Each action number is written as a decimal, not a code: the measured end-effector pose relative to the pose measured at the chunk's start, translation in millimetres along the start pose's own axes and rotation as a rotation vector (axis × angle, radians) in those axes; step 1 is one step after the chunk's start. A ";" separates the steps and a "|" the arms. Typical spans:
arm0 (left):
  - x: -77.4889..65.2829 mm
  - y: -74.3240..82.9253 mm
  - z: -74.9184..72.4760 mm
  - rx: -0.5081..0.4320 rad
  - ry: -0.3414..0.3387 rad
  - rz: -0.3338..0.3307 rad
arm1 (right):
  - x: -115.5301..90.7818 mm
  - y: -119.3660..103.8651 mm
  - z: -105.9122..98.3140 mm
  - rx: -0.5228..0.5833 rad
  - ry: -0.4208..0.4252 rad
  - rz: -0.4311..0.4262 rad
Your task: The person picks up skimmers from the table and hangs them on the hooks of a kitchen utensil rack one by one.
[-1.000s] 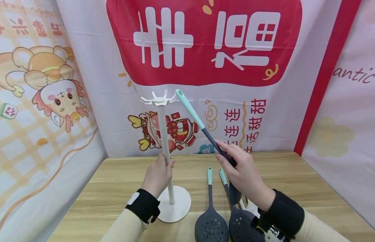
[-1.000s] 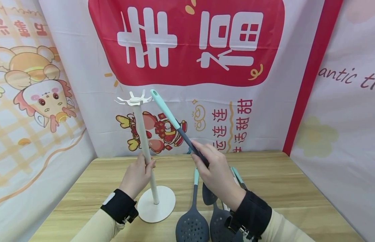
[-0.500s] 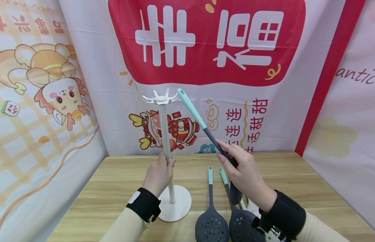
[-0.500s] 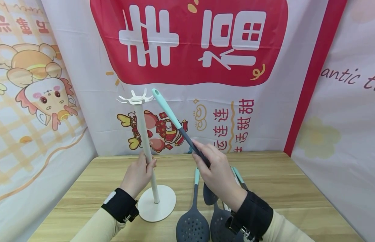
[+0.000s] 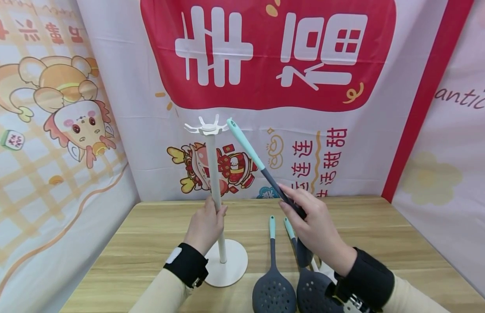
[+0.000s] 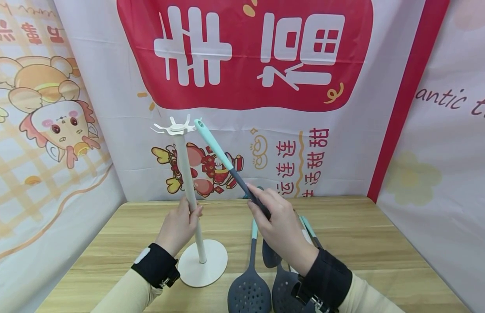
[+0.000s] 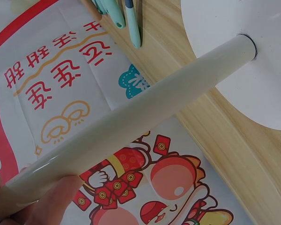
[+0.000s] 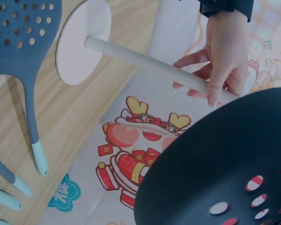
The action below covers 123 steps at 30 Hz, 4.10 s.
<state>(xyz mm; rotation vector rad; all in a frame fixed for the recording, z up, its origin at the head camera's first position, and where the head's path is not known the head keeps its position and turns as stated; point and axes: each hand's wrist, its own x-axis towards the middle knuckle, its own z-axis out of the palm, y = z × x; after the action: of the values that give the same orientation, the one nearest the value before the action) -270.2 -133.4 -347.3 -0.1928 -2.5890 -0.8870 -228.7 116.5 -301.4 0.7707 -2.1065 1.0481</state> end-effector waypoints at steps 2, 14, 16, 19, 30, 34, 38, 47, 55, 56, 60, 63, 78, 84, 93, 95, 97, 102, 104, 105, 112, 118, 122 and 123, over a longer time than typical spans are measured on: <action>0.0 -0.2 0.1 -0.002 0.000 0.000 | 0.1 -0.1 0.2 0.004 -0.001 0.001; -0.4 -0.6 0.2 -0.005 -0.002 -0.005 | -0.7 -0.9 3.9 0.010 -0.027 0.014; -0.2 -0.9 0.5 -0.003 0.000 0.000 | -1.2 -0.8 4.9 -0.002 -0.034 0.019; 0.1 -1.0 0.6 -0.002 0.002 0.005 | -1.5 -1.3 5.7 -0.007 -0.044 0.025; 0.6 -1.1 0.0 0.006 -0.001 0.005 | -1.1 -3.9 6.7 -0.011 -0.095 0.079; 0.8 -1.4 0.8 0.008 0.002 0.011 | -0.4 -4.0 9.4 0.014 -0.131 0.101; 0.4 -1.7 1.0 0.010 0.005 0.013 | 0.2 -3.9 13.5 0.039 -0.204 0.120; -0.9 -0.4 1.1 0.005 0.010 0.002 | 0.6 -5.6 23.0 0.058 -0.366 0.139; 1.5 0.4 1.3 0.011 0.010 0.014 | 3.7 -8.0 33.7 0.024 -0.424 0.166; 1.9 0.4 1.2 0.014 0.012 0.014 | 4.1 -8.2 35.8 0.023 -0.427 0.158; 3.0 0.5 1.2 0.028 0.014 0.004 | 5.5 -9.3 45.6 0.027 -0.438 0.173; 2.9 1.1 0.9 0.032 0.014 0.003 | 5.8 -9.3 53.6 0.022 -0.444 0.190; 0.3 -1.5 2.1 0.056 0.068 0.075 | 6.2 0.8 81.4 -0.085 -0.421 0.117; -1.7 -1.0 2.8 0.051 0.063 0.067 | 7.7 2.5 86.1 -0.071 -0.449 0.130; -1.7 -0.7 3.5 0.041 0.046 0.039 | 7.7 5.3 86.4 -0.018 -0.473 0.164; -1.8 -0.7 3.6 0.036 0.047 0.039 | 6.2 7.6 85.6 0.005 -0.466 0.185; -2.2 -0.9 3.7 0.031 0.052 0.046 | 4.3 11.3 84.4 0.028 -0.442 0.206; -1.8 -1.4 3.8 0.021 0.052 0.045 | 0.9 28.3 78.3 0.016 -0.361 0.246; -1.0 -1.9 3.9 0.015 0.051 0.042 | 0.2 37.9 74.6 -0.015 -0.342 0.263; -0.7 -2.4 4.1 0.015 0.053 0.044 | -0.3 43.4 72.7 -0.035 -0.336 0.280; -1.3 -2.7 4.8 0.015 0.072 0.059 | -5.3 83.2 56.3 -0.202 -0.341 0.417; -2.1 -2.8 4.3 0.023 0.074 0.056 | -7.3 106.0 44.9 -0.236 -0.380 0.594; -2.8 -3.0 4.2 0.024 0.090 0.072 | -7.5 113.0 40.9 -0.263 -0.421 0.636; -3.0 -3.3 4.4 0.024 0.094 0.075 | -7.2 113.5 40.0 -0.270 -0.432 0.636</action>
<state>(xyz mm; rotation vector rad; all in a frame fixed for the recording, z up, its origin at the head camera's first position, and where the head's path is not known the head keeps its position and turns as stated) -269.7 -133.3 -353.6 -0.2337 -2.4878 -0.8184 -319.2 142.1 -376.8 0.1909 -2.9011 0.9189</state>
